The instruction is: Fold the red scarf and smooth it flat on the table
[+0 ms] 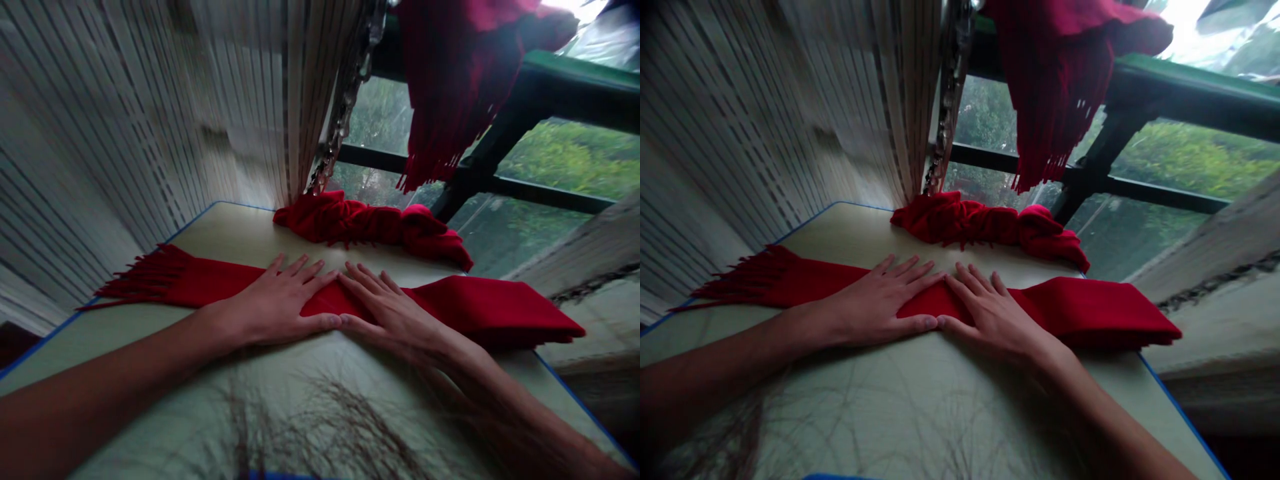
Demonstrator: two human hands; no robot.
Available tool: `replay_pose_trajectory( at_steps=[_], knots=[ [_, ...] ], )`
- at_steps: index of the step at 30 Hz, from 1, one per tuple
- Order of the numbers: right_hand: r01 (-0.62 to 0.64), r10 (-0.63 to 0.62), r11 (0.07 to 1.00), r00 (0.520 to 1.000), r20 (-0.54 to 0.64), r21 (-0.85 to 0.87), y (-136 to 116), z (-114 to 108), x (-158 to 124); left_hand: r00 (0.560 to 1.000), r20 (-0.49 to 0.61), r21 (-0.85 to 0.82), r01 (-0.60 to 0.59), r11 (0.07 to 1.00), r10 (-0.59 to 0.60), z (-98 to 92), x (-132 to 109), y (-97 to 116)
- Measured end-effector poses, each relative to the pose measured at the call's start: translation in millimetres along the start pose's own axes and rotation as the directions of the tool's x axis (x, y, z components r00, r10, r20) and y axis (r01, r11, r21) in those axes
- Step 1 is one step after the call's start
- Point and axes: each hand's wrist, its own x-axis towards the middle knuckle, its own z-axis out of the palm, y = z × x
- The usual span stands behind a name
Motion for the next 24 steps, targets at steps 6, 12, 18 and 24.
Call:
replay_pose_trajectory(
  at_steps=[6, 12, 18, 24],
  knots=[
    [-0.030, 0.029, 0.998, 0.999, 0.020, 0.055, 0.9, -4.6, -1.7, 0.999, 0.040, 0.018, 0.017, 1.000, -0.017, 0.4, -0.4, -5.2],
    [0.022, -0.021, 0.999, 1.000, -0.008, 0.031, 5.3, 1.8, -1.6, 1.000, 0.017, 0.019, -0.008, 1.000, 0.007, 0.1, -2.0, -8.1],
    [-0.021, 0.020, 1.000, 1.000, 0.002, 0.024, 9.5, 2.3, -3.7, 0.999, 0.039, 0.020, -0.007, 1.000, 0.006, -1.8, -3.5, -6.8],
    [0.013, -0.012, 0.999, 1.000, -0.027, 0.046, 1.4, 1.4, 0.1, 0.999, 0.039, 0.020, 0.003, 1.000, -0.003, -2.6, -3.4, -4.2]
  ],
)
